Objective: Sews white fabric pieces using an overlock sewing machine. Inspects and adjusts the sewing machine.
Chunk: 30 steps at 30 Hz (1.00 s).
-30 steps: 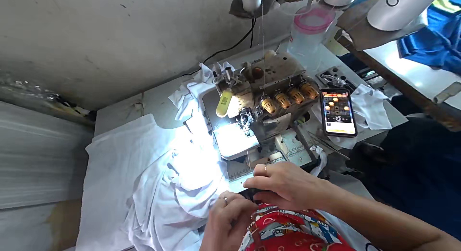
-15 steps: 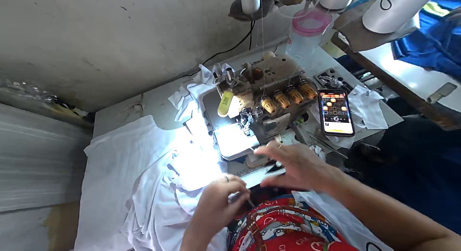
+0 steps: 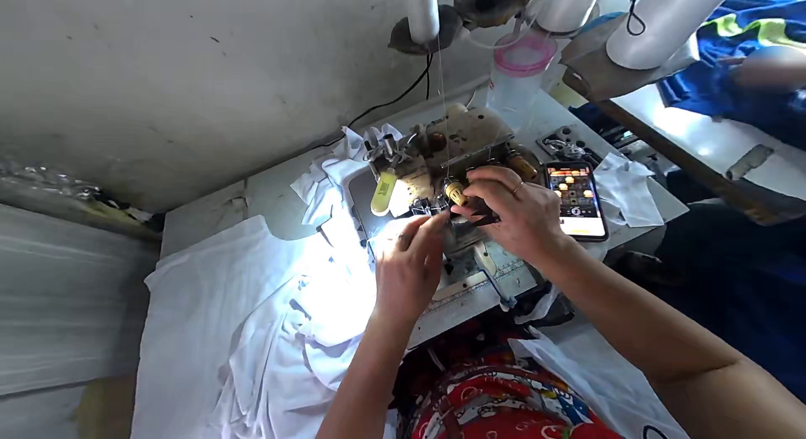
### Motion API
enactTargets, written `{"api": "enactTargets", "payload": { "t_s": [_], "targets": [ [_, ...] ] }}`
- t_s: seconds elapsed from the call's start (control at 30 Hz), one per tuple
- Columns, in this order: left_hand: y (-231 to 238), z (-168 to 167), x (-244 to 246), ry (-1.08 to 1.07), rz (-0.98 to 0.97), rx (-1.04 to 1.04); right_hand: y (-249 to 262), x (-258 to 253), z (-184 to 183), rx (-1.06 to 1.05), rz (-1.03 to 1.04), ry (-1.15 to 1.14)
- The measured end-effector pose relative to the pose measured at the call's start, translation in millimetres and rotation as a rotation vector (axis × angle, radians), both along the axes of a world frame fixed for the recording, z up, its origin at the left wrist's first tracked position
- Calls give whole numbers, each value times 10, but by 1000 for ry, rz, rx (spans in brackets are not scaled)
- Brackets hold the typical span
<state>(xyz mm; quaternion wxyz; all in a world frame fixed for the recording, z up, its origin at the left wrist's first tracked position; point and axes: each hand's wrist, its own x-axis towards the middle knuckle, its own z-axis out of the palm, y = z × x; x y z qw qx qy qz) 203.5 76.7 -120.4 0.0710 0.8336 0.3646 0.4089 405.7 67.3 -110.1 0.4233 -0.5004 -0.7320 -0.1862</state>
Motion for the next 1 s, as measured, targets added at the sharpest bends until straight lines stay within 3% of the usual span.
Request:
{"api": "enactTargets", "payload": {
  "t_s": [0.2, 0.53, 0.83, 1.0],
  "targets": [
    [119, -11, 316, -84, 62, -11, -4, -26, 18, 30, 12, 33],
    [106, 3, 318, -56, 96, -25, 27, 7, -53, 66, 124, 70],
    [110, -24, 308, -70, 74, -12, -21, 29, 10, -36, 198, 57],
    [79, -3, 305, -52, 73, -16, -232, 159, 94, -223, 303, 60]
  ]
}}
